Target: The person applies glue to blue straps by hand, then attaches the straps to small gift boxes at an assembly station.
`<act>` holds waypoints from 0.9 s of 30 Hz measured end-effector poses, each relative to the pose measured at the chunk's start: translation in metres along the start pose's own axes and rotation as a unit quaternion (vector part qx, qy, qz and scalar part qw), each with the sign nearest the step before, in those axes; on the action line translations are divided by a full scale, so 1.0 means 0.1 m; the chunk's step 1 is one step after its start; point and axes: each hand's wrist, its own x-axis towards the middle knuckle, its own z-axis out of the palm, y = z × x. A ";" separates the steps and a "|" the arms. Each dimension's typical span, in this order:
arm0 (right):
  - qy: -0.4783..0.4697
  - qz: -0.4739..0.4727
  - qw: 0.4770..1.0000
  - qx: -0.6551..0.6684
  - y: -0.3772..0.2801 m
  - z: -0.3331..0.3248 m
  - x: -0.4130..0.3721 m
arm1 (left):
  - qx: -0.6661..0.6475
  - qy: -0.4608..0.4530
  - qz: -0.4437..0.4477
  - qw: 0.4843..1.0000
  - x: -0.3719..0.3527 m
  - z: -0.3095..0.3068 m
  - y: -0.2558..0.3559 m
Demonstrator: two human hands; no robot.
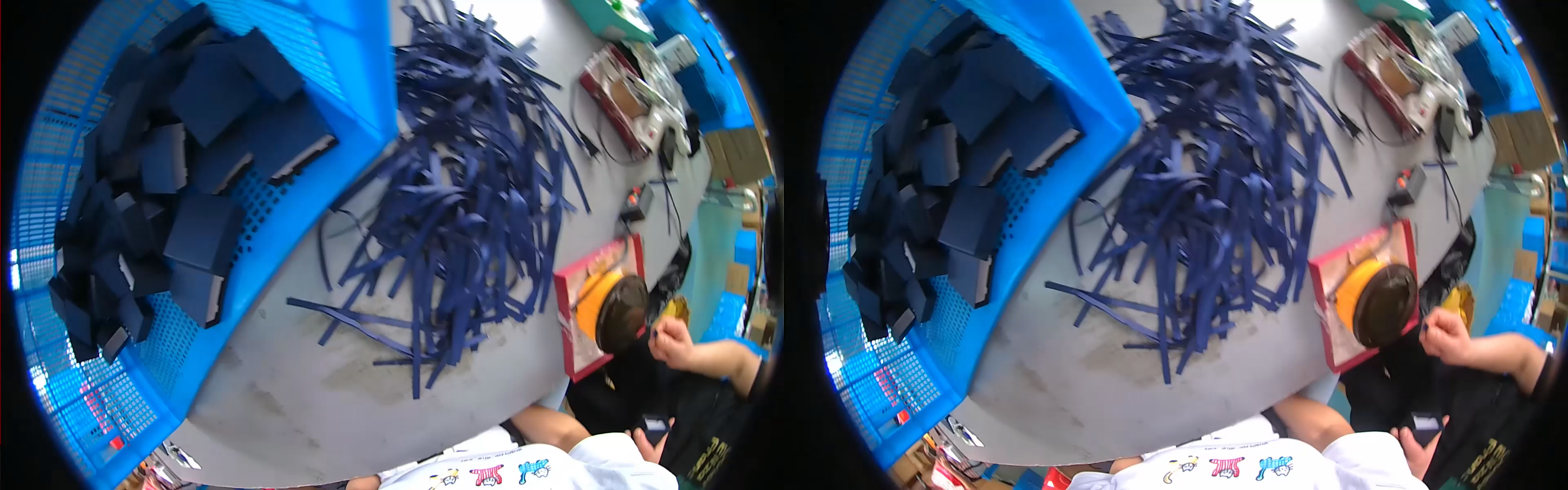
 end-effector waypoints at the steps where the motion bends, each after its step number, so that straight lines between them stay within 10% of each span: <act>1: -0.005 -0.008 1.000 0.023 -0.14 -0.01 0.07 | -0.004 0.011 0.008 1.000 -0.01 -0.04 0.04; 15: -0.111 -0.073 0.949 0.285 -0.90 -1.09 -1.18 | -0.074 0.125 0.127 0.981 -0.37 0.78 -1.35; 17: -0.136 -0.076 0.934 0.321 -0.88 -1.25 -1.43 | 0.336 0.145 0.209 0.907 0.10 0.52 -2.22; 18: -0.148 -0.071 0.926 0.341 -0.83 -1.31 -1.56 | 0.312 -0.177 0.133 0.924 -0.20 0.25 -2.20; 19: -0.158 -0.062 0.918 0.359 -0.77 -1.33 -1.68 | 0.301 -0.223 -0.058 0.925 -1.17 0.45 -0.94; 21: -0.171 -0.052 0.903 0.391 -0.70 -1.41 -1.87 | 0.177 -0.209 0.016 0.962 -1.89 0.35 -0.20; 24: -0.177 -0.061 0.882 0.433 -0.65 -1.67 -2.12 | 0.107 0.135 0.346 0.922 -2.47 -0.33 0.51; 26: -0.177 -0.068 0.869 0.457 -1.27 -1.53 -2.23 | 0.243 0.519 0.436 0.694 -2.64 -1.13 0.93; 27: -0.177 -0.071 0.862 0.469 -0.87 -1.83 -2.27 | 0.095 0.578 0.489 0.646 -2.70 -1.56 1.12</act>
